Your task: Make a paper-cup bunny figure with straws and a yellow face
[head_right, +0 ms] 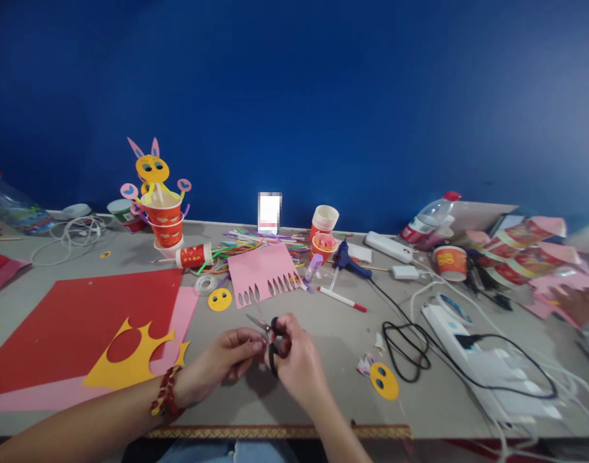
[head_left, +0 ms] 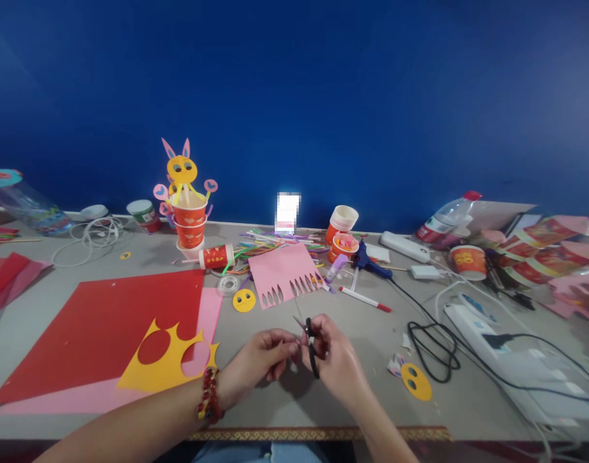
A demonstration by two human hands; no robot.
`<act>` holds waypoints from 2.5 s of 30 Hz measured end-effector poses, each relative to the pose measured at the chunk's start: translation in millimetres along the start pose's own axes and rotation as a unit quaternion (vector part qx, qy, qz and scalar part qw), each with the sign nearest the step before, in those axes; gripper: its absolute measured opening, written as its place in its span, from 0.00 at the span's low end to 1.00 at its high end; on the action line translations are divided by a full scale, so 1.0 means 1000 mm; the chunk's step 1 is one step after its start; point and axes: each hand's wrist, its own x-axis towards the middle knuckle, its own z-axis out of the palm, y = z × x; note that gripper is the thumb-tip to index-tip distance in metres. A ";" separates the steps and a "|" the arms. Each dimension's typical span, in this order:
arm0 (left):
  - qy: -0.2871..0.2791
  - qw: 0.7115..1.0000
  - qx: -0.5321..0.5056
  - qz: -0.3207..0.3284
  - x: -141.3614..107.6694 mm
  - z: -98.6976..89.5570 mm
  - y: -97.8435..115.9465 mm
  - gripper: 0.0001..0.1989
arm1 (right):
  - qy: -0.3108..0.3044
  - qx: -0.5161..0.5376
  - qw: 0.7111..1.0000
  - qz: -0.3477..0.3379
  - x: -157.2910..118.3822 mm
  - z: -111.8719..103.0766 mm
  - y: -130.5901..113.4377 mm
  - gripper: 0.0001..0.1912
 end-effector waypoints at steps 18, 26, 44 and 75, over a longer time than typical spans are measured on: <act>0.014 0.999 -0.004 0.032 -0.004 -0.005 0.011 0.20 | 0.001 0.263 0.964 0.045 -0.007 0.004 0.000 0.14; 0.021 0.996 0.069 0.046 -0.010 -0.004 0.018 0.16 | -0.131 0.264 0.951 0.091 -0.024 0.002 0.007 0.28; -0.005 0.983 0.163 0.089 -0.017 0.001 0.032 0.14 | -0.208 0.280 0.929 0.121 -0.036 0.004 0.008 0.34; -0.022 0.979 0.187 0.076 -0.016 -0.002 0.037 0.16 | -0.182 0.281 0.935 0.114 -0.036 0.008 0.016 0.31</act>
